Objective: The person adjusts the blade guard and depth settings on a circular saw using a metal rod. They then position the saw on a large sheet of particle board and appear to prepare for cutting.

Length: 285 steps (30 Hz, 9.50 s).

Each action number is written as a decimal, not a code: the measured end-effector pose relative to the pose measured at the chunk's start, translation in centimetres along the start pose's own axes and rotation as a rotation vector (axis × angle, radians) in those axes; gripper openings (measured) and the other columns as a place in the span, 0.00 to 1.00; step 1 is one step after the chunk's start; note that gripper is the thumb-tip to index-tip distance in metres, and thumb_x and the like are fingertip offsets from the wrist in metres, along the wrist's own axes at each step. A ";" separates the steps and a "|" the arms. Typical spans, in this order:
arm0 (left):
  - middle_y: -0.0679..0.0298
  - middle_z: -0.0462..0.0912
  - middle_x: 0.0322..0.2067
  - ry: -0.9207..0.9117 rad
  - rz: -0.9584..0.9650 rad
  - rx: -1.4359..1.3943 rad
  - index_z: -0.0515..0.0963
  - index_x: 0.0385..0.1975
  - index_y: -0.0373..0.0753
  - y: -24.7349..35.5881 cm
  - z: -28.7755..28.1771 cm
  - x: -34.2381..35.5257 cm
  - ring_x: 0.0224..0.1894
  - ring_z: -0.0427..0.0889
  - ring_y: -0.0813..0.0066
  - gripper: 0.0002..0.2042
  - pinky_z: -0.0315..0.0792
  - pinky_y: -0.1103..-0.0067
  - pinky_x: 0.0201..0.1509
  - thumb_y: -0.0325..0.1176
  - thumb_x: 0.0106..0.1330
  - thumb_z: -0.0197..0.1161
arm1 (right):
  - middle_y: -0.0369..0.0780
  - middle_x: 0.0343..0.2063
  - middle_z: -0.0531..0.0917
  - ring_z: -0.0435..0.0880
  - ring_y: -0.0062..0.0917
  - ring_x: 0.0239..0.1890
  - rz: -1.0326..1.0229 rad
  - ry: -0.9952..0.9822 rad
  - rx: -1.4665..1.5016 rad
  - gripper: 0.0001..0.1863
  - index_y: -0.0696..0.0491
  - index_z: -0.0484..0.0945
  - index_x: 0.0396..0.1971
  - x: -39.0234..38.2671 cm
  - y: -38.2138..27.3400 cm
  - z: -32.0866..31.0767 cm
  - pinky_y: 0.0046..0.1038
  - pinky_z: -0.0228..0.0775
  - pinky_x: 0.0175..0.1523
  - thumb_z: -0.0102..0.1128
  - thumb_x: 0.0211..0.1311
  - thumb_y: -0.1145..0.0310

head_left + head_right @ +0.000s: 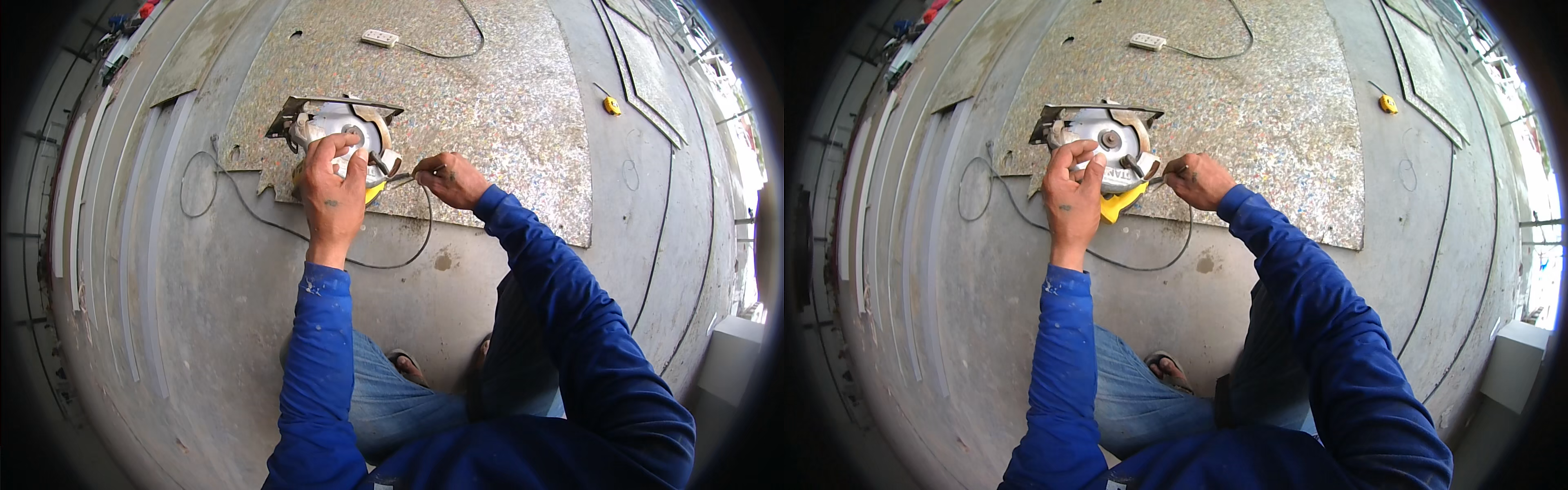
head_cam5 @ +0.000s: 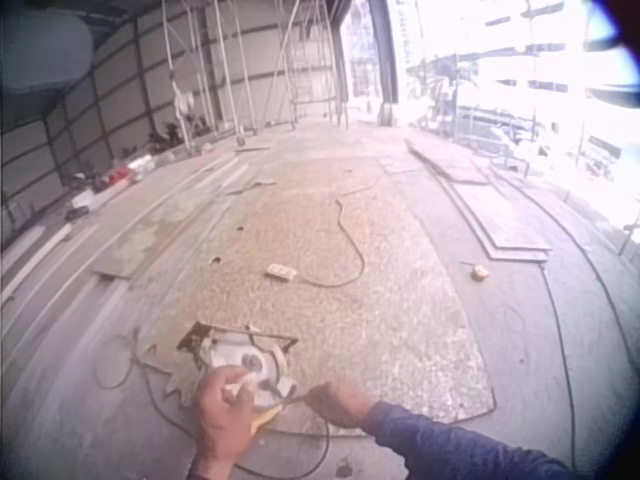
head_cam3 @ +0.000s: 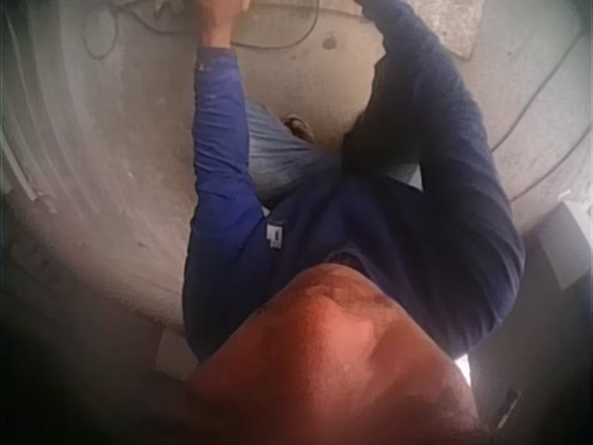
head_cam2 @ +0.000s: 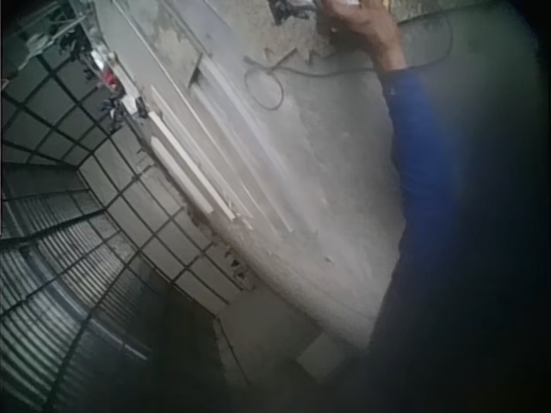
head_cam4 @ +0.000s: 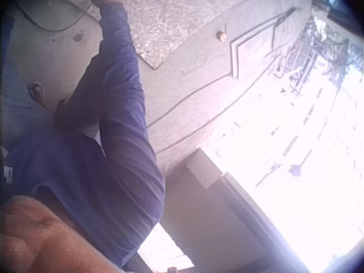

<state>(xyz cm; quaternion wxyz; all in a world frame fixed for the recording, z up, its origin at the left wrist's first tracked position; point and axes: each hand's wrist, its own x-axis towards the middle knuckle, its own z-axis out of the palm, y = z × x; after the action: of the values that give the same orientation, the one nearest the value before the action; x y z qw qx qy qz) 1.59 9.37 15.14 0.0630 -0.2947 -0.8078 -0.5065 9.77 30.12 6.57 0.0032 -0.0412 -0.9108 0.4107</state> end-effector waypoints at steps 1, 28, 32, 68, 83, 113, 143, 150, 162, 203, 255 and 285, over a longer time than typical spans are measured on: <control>0.62 0.82 0.42 -0.004 -0.003 0.004 0.79 0.43 0.35 0.0 0.0 0.0 0.43 0.81 0.73 0.09 0.75 0.77 0.43 0.29 0.66 0.64 | 0.48 0.30 0.86 0.85 0.45 0.34 -0.027 0.037 -0.006 0.13 0.52 0.85 0.39 -0.1 0.0 -0.1 0.41 0.77 0.42 0.57 0.62 0.62; 0.57 0.81 0.39 -0.078 -0.103 -0.116 0.80 0.42 0.33 -0.3 -0.1 -0.2 0.36 0.83 0.68 0.10 0.78 0.74 0.37 0.31 0.66 0.63 | 0.46 0.30 0.86 0.86 0.43 0.34 -0.048 0.015 -0.033 0.12 0.50 0.86 0.38 0.6 -0.1 1.1 0.39 0.78 0.41 0.58 0.62 0.62; 0.57 0.81 0.39 -0.079 -0.103 -0.080 0.80 0.42 0.33 -0.6 -0.6 -0.2 0.35 0.83 0.68 0.10 0.78 0.75 0.36 0.31 0.66 0.63 | 0.49 0.25 0.84 0.84 0.46 0.30 0.001 0.077 -0.054 0.10 0.52 0.86 0.34 1.2 -1.3 1.4 0.41 0.77 0.38 0.58 0.61 0.64; 0.58 0.81 0.35 -0.015 -0.033 -0.099 0.81 0.37 0.35 -0.6 -1.1 -0.3 0.33 0.83 0.68 0.07 0.76 0.74 0.33 0.32 0.65 0.65 | 0.53 0.18 0.79 0.82 0.50 0.23 -0.042 0.169 -0.138 0.19 0.59 0.79 0.19 1.0 -3.1 4.0 0.45 0.75 0.30 0.57 0.65 0.60; 0.59 0.81 0.35 -0.068 -0.040 -0.021 0.81 0.36 0.35 0.3 -1.3 -0.5 0.34 0.82 0.67 0.07 0.76 0.74 0.35 0.31 0.65 0.64 | 0.52 0.19 0.80 0.82 0.49 0.23 -0.081 0.127 -0.188 0.16 0.57 0.79 0.23 0.2 -4.1 4.7 0.46 0.75 0.31 0.57 0.65 0.61; 0.60 0.82 0.37 -0.094 0.015 -0.003 0.81 0.40 0.31 -0.6 -0.9 -0.3 0.36 0.82 0.71 0.14 0.76 0.76 0.40 0.38 0.67 0.67 | 0.53 0.14 0.76 0.79 0.51 0.19 -0.046 0.271 -0.133 0.19 0.59 0.77 0.16 0.9 -3.0 4.9 0.46 0.72 0.26 0.57 0.65 0.63; 0.60 0.83 0.37 -0.119 -0.091 -0.052 0.79 0.39 0.33 -0.6 -0.3 -0.5 0.37 0.83 0.70 0.10 0.77 0.74 0.38 0.33 0.65 0.65 | 0.52 0.17 0.78 0.80 0.50 0.21 -0.024 0.318 -0.176 0.18 0.58 0.78 0.18 1.0 -3.4 2.8 0.46 0.73 0.28 0.57 0.65 0.62; 0.61 0.83 0.35 -0.103 -0.018 0.006 0.79 0.38 0.34 -0.8 -0.2 -0.3 0.35 0.83 0.73 0.07 0.77 0.76 0.36 0.31 0.65 0.65 | 0.52 0.17 0.78 0.80 0.51 0.21 -0.008 0.329 -0.198 0.17 0.57 0.79 0.20 0.9 -3.2 3.2 0.46 0.73 0.27 0.56 0.64 0.62; 0.62 0.83 0.35 -0.138 -0.012 0.016 0.80 0.37 0.34 -0.7 -0.2 -0.4 0.36 0.82 0.72 0.08 0.77 0.75 0.37 0.32 0.65 0.66 | 0.50 0.18 0.79 0.81 0.49 0.22 -0.018 0.299 -0.218 0.16 0.55 0.80 0.21 0.8 -2.8 2.7 0.45 0.74 0.29 0.56 0.65 0.61; 0.58 0.80 0.33 -0.135 -0.008 -0.015 0.79 0.31 0.35 -0.3 0.3 -0.5 0.34 0.82 0.65 0.06 0.75 0.69 0.36 0.31 0.63 0.64 | 0.54 0.19 0.81 0.83 0.51 0.25 0.111 0.200 -0.263 0.18 0.59 0.79 0.18 1.0 -1.7 1.6 0.47 0.77 0.34 0.56 0.61 0.61; 0.62 0.83 0.36 -0.177 -0.010 0.013 0.81 0.38 0.34 0.1 0.8 -0.1 0.37 0.83 0.70 0.10 0.76 0.74 0.40 0.33 0.64 0.66 | 0.51 0.17 0.79 0.80 0.49 0.21 -0.089 0.131 -0.322 0.17 0.57 0.78 0.18 -1.1 -4.2 2.2 0.46 0.73 0.29 0.56 0.63 0.62; 0.58 0.80 0.34 -0.147 0.000 -0.010 0.78 0.31 0.33 -0.2 0.7 -0.3 0.35 0.82 0.66 0.07 0.76 0.71 0.35 0.31 0.63 0.64 | 0.51 0.17 0.79 0.81 0.48 0.22 -0.064 0.180 -0.296 0.13 0.57 0.78 0.21 -0.5 -4.5 2.4 0.44 0.74 0.30 0.57 0.61 0.65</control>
<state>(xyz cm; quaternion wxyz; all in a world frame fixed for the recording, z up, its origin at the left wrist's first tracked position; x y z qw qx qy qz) 1.88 9.78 14.55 0.0020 -0.3314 -0.8077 -0.4876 9.90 25.31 8.34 0.0918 -0.0488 -0.9583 0.2664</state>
